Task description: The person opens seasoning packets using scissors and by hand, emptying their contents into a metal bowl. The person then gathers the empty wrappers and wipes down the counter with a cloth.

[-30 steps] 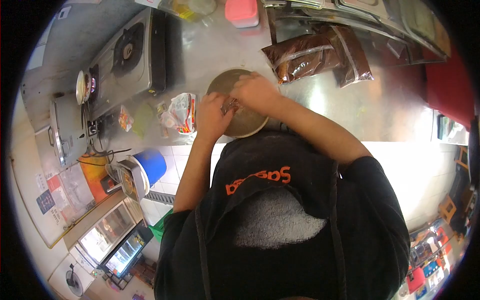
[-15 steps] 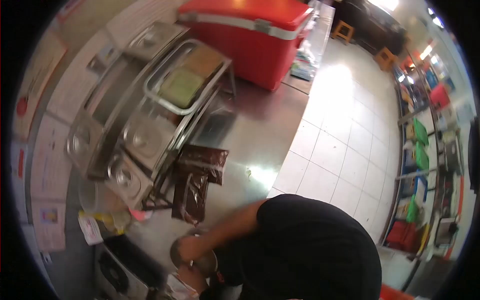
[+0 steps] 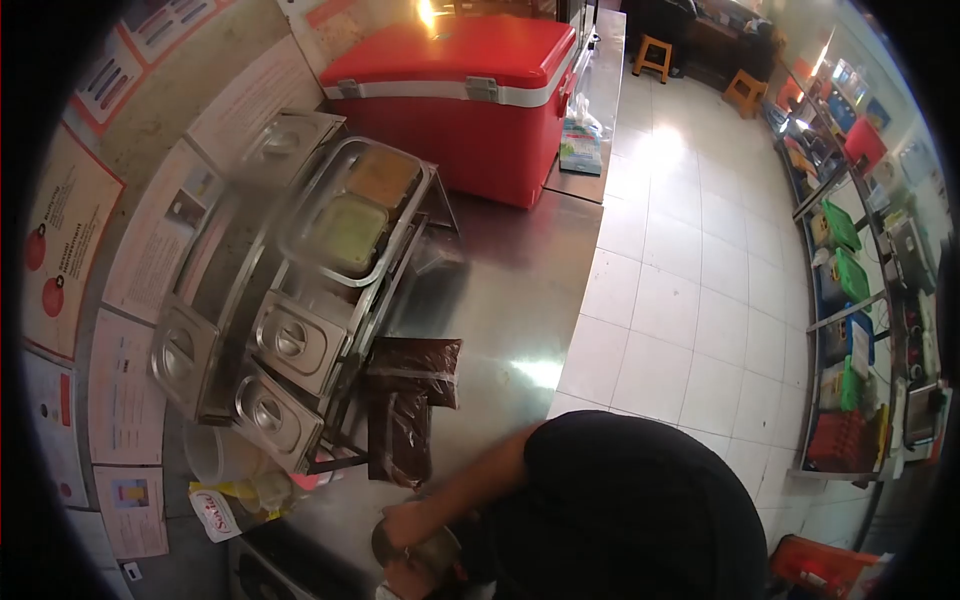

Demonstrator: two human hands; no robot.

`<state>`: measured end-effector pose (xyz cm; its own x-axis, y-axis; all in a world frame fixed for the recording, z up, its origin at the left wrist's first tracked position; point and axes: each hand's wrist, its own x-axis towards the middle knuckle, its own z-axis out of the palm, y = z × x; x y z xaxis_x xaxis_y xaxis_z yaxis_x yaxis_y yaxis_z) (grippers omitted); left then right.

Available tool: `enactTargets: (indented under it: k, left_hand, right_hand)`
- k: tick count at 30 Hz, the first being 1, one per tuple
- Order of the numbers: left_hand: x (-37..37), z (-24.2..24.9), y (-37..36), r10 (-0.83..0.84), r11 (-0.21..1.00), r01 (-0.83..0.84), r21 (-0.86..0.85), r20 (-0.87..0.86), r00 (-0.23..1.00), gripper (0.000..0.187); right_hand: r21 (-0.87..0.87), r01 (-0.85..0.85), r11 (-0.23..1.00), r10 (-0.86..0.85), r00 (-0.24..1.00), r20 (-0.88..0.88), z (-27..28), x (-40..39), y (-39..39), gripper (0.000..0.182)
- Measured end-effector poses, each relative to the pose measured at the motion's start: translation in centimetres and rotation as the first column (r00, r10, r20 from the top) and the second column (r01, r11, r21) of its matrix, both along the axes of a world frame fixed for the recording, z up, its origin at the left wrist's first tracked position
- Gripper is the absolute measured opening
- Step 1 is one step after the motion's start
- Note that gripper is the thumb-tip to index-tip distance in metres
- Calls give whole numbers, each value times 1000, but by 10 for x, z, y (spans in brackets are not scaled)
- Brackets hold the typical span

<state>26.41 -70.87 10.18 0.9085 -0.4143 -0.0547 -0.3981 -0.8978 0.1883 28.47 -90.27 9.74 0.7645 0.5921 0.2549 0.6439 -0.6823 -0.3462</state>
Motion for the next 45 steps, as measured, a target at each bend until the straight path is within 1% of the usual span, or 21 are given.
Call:
enactTargets:
  k: [6,10,11,12,13,14,15,16,17,18,19,21,22,24,28,30,33,36,40,43,45]
  left_hand:
    - [-4,0,2,-43,999,45,-26,59,997,24]
    - [-8,13,-3,-170,967,211,-146,256,952,21]
    - [3,17,-1,-261,965,261,5,42,964,21]
    - [-8,25,-11,-96,995,94,31,46,994,20]
    - [-13,22,-15,-41,999,40,9,156,987,23]
    - [-14,20,-11,-27,999,21,43,141,990,25]
    - [-11,32,-21,-4,1000,8,-30,129,992,26]
    - [-8,45,-26,7,1000,-5,-23,77,997,22]
    - [-7,53,-25,-11,994,21,-103,99,995,18]
    - [-8,62,-21,-6,998,11,-67,85,996,14]
    - [-6,70,-22,-3,987,20,-160,108,994,15]
    - [0,80,-25,-8,986,22,-168,79,997,16]
    - [-3,84,-23,17,987,-6,-160,67,998,16]
    - [-1,89,-25,36,975,-31,-220,20,999,16]
    - [-11,79,-16,102,950,-77,-302,67,993,16]
    - [-17,79,-13,151,933,-150,-328,-21,988,16]
    - [-21,84,-19,93,954,-85,-289,14,996,16]
    - [-21,79,-24,99,969,-87,-230,41,994,15]
    - [-21,72,-22,153,957,-135,-258,50,987,15]
    - [-24,68,-24,94,962,-76,-261,58,994,12]
    - [-24,68,-28,123,935,-108,-338,21,992,11]
  right_hand:
    - [-28,-19,999,19,1000,16,11,1,3,6]
    - [-35,4,999,-3,999,42,-16,11,25,11]
    - [17,-36,999,34,996,87,20,7,-5,13]
    - [94,-103,990,103,995,11,23,7,-6,14]
    - [-19,-72,997,71,996,-47,45,7,-12,14]
    - [-10,-50,999,50,999,-18,41,8,-13,15]
    - [-23,-63,998,62,998,-24,47,12,-21,16]
    - [97,-151,984,167,968,-187,70,20,-33,20]
    - [96,-100,990,116,977,-177,55,24,-26,22]
    - [61,-91,994,100,980,-169,58,24,-28,23]
    - [117,-93,989,109,984,-138,55,28,-31,23]
    - [123,-124,985,154,948,-277,80,33,-34,23]
    - [133,-147,980,180,941,-287,73,32,-28,23]
    - [166,-174,971,216,933,-288,65,35,-25,18]
    - [218,-128,967,196,926,-324,59,33,-27,13]
    - [335,-93,938,209,921,-330,58,31,-30,10]
    - [185,-131,974,185,930,-317,69,26,-30,10]
    - [117,-177,977,202,945,-258,67,22,-26,11]
    - [93,-173,981,191,951,-242,67,21,-24,12]
    - [119,-166,979,191,950,-245,61,17,-23,12]
    - [88,-168,982,186,947,-264,62,18,-21,11]
